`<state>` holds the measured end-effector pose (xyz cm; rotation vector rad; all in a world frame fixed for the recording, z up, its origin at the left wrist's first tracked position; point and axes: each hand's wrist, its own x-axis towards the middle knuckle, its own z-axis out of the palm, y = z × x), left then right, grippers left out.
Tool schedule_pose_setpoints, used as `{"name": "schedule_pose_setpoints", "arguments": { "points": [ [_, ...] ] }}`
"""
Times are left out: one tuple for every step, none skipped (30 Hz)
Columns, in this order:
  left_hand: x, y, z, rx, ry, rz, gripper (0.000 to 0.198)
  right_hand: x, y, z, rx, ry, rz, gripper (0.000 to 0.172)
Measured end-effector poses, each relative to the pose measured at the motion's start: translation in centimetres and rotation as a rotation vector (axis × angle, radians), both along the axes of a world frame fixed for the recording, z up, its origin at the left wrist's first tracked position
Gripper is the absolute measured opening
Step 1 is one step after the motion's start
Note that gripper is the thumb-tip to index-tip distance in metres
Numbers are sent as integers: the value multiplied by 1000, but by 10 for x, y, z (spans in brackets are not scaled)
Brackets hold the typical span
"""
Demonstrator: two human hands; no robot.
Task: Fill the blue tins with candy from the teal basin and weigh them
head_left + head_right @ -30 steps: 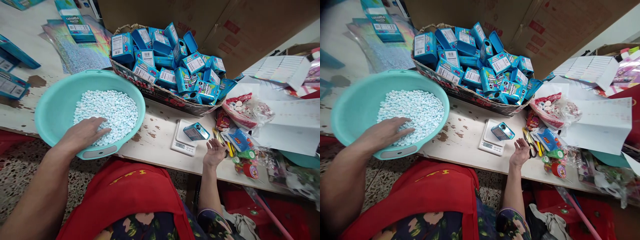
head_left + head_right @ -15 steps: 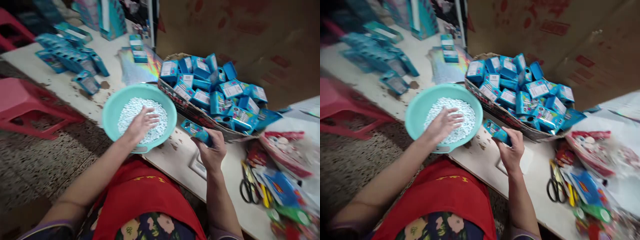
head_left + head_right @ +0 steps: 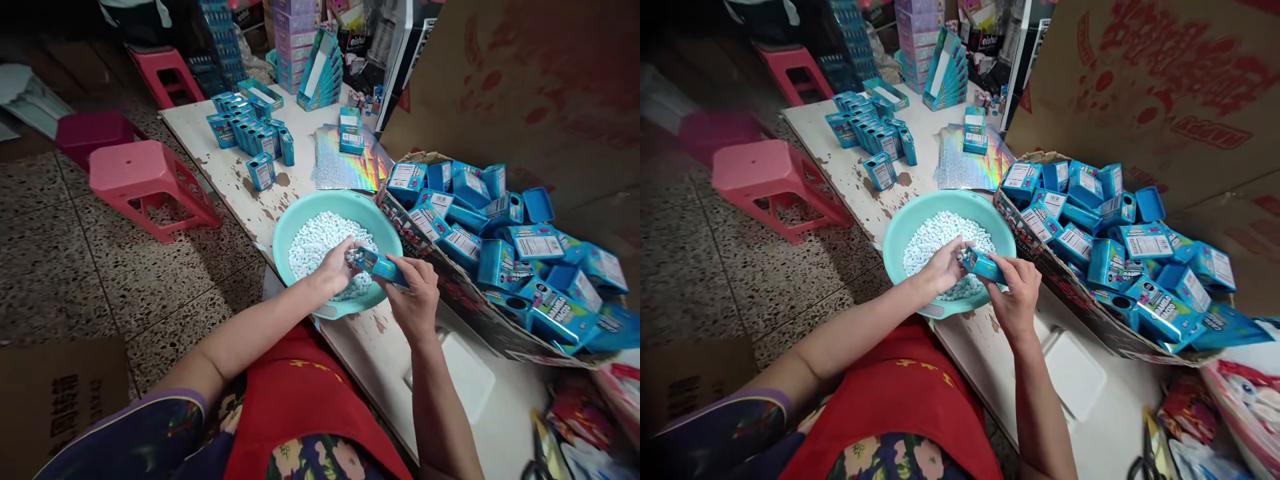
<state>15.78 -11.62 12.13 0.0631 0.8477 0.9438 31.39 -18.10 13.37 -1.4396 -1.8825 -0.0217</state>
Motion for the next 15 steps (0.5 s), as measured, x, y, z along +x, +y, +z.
{"name": "schedule_pose_setpoints", "arguments": {
  "points": [
    [0, 0, -2, 7, -6, 3, 26, -1, -1, -1, -6, 51, -7, 35],
    [-1, 0, -4, 17, -10, 3, 23, -1, -3, -1, -15, 110, -14, 36],
    [-1, 0, -4, 27, -10, 1, 20, -2, -4, -3, -29, 176, -23, 37],
    [-2, 0, -5, 40, -4, -5, 17, -3, -5, -4, -51, 247, -34, 38],
    [-4, 0, -4, 55, 10, -13, 14, -3, -6, -7, -73, 326, -50, 38],
    [-7, 0, -4, 81, 36, -26, 13, -3, -7, -10, -92, 415, -70, 39],
    [-12, 0, -3, 129, 82, -52, 13, -2, -9, -14, -106, 517, -93, 40],
    [-17, 0, -2, 215, 156, -101, 15, 0, -12, -19, -110, 630, -118, 41],
    [-25, -1, -1, 344, 273, -176, 19, 3, -17, -24, -99, 750, -142, 42],
    [-34, -2, -1, 500, 446, -257, 24, 9, -24, -29, -75, 866, -164, 41],
    [-44, -4, -2, 668, 664, -328, 29, 17, -33, -34, -42, 967, -191, 40],
    [-54, -6, -4, 832, 924, -383, 34, 26, -45, -39, -5, 1038, -226, 38],
    [-66, -8, -7, 944, 1216, -355, 39, 38, -59, -44, 34, 1070, -276, 36],
    [-76, -10, -11, 1018, 1459, -316, 44, 50, -74, -48, 67, 1069, -342, 35],
    [-86, -11, -16, 1087, 1623, -322, 47, 62, -90, -51, 91, 1046, -421, 34]
  ]
}}
